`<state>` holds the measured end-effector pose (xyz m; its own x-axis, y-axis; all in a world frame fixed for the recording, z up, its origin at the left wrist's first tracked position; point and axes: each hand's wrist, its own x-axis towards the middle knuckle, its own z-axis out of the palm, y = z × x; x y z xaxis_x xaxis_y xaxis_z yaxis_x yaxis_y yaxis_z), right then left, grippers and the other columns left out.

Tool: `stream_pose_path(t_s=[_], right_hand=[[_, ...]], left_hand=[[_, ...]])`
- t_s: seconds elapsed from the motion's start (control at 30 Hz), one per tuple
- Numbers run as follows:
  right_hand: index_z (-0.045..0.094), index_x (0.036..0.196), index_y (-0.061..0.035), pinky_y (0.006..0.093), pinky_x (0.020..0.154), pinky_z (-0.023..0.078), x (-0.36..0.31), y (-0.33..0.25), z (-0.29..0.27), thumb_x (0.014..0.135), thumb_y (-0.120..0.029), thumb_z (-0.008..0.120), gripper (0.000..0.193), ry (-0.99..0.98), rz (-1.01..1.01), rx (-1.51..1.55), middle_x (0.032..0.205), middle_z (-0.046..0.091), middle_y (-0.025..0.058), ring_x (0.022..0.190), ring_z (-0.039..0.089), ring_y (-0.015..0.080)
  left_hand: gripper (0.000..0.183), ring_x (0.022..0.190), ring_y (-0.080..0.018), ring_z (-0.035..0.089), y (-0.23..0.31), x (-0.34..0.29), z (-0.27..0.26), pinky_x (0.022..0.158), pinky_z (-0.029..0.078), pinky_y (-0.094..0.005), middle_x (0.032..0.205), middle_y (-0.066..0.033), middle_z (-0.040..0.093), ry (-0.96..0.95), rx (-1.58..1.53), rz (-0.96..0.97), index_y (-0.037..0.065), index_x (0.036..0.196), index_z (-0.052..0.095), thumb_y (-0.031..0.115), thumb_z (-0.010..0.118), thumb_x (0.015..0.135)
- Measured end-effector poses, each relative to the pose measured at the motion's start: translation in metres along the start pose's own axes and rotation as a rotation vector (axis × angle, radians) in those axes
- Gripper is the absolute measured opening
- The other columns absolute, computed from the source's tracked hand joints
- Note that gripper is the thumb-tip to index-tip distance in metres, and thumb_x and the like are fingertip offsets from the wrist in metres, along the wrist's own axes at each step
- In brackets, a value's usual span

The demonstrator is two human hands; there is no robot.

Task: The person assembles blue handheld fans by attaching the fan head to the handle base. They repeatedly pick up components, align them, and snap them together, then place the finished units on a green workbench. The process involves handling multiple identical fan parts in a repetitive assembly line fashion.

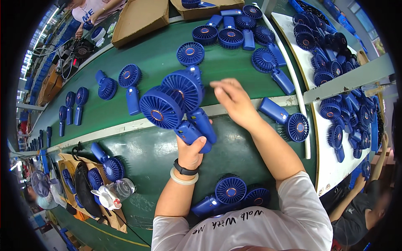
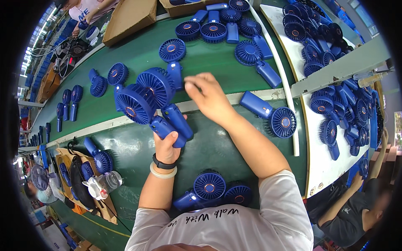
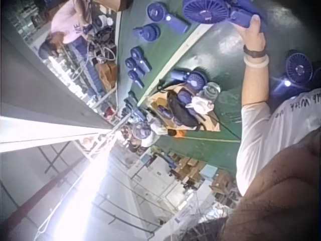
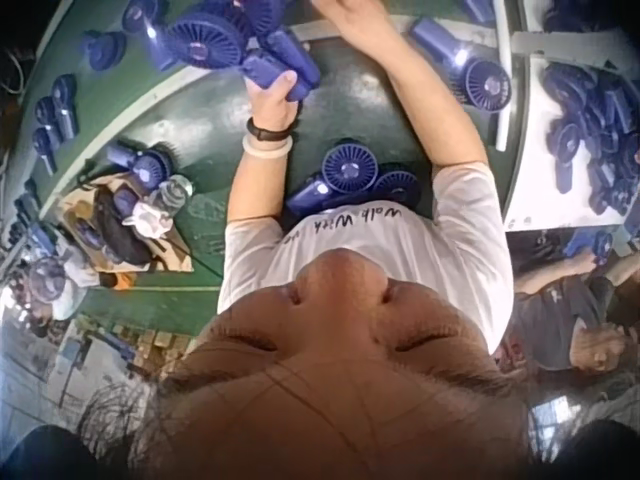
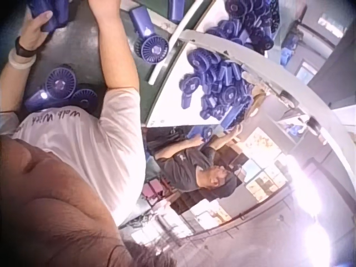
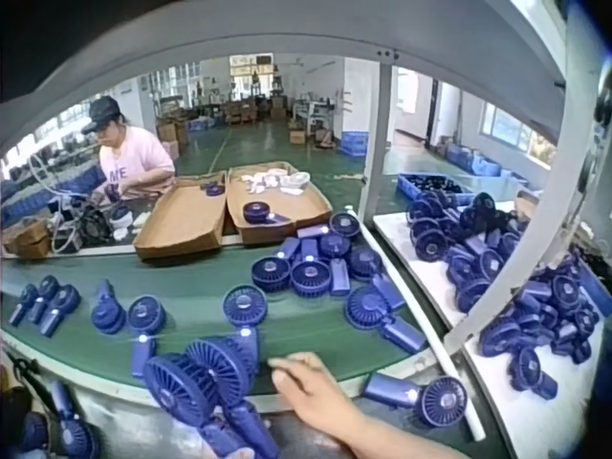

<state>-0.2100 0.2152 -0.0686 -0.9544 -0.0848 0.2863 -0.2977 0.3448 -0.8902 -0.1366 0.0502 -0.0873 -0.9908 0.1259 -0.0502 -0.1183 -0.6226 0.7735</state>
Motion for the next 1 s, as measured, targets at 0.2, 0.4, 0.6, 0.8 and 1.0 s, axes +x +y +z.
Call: stream_pose_path(t_s=[0.2,0.4,0.6,0.8,1.0], right_hand=[[0.05,0.11,0.0062,0.0414,0.08,0.048,0.054,0.013,0.057,0.079,-0.036,0.063,0.054,0.018,0.125,-0.821,0.095,0.057,0.0242,0.094,0.057,0.0349],[0.044,0.119,0.0051,0.0419,0.068,0.052,0.054,0.037,0.013,0.081,-0.027,0.054,0.051,-0.264,0.408,0.695,0.095,0.059,0.0204,0.08,0.062,0.0308],[0.044,0.122,0.0004,0.0352,0.06,0.048,-0.009,-0.003,-0.017,0.092,-0.035,0.037,0.047,-0.495,0.429,1.714,0.1,0.057,0.0193,0.075,0.057,0.0254],[0.047,0.119,0.0009,0.0341,0.068,0.051,-0.024,0.0,-0.016,0.09,-0.029,0.049,0.042,-0.371,0.294,1.552,0.1,0.056,0.0177,0.08,0.057,0.0236],[0.046,0.123,0.0004,0.0295,0.086,0.045,-0.036,0.008,-0.012,0.084,-0.013,0.061,0.043,-0.257,0.336,0.829,0.109,0.059,0.007,0.101,0.055,0.0127]], left_hand=[[0.075,0.107,-0.0282,0.052,-0.006,0.005,-0.01,0.094,0.042,-0.0417,0.118,-0.0113,0.047,0.029,0.111,0.132,0.006,0.129,0.033,0.005,0.071,0.064],[0.079,0.108,-0.0302,0.052,-0.005,0.004,-0.01,0.094,0.042,-0.0432,0.12,-0.0123,0.046,0.046,-0.039,0.145,0.008,0.13,0.033,0.006,0.073,0.063],[0.089,0.108,-0.0288,0.052,-0.004,0.006,-0.015,0.093,0.044,-0.0409,0.123,-0.0138,0.045,-0.057,-0.128,0.058,0.011,0.137,0.026,0.015,0.074,0.062],[0.091,0.11,-0.0281,0.051,-0.005,0.006,-0.012,0.094,0.044,-0.0404,0.125,-0.0153,0.044,-0.094,-0.134,0.011,0.013,0.138,0.023,0.015,0.073,0.062],[0.085,0.114,-0.0309,0.048,-0.006,0.005,-0.013,0.094,0.044,-0.0448,0.121,-0.0151,0.045,-0.12,-0.229,0.007,0.015,0.136,0.022,0.009,0.071,0.067]])
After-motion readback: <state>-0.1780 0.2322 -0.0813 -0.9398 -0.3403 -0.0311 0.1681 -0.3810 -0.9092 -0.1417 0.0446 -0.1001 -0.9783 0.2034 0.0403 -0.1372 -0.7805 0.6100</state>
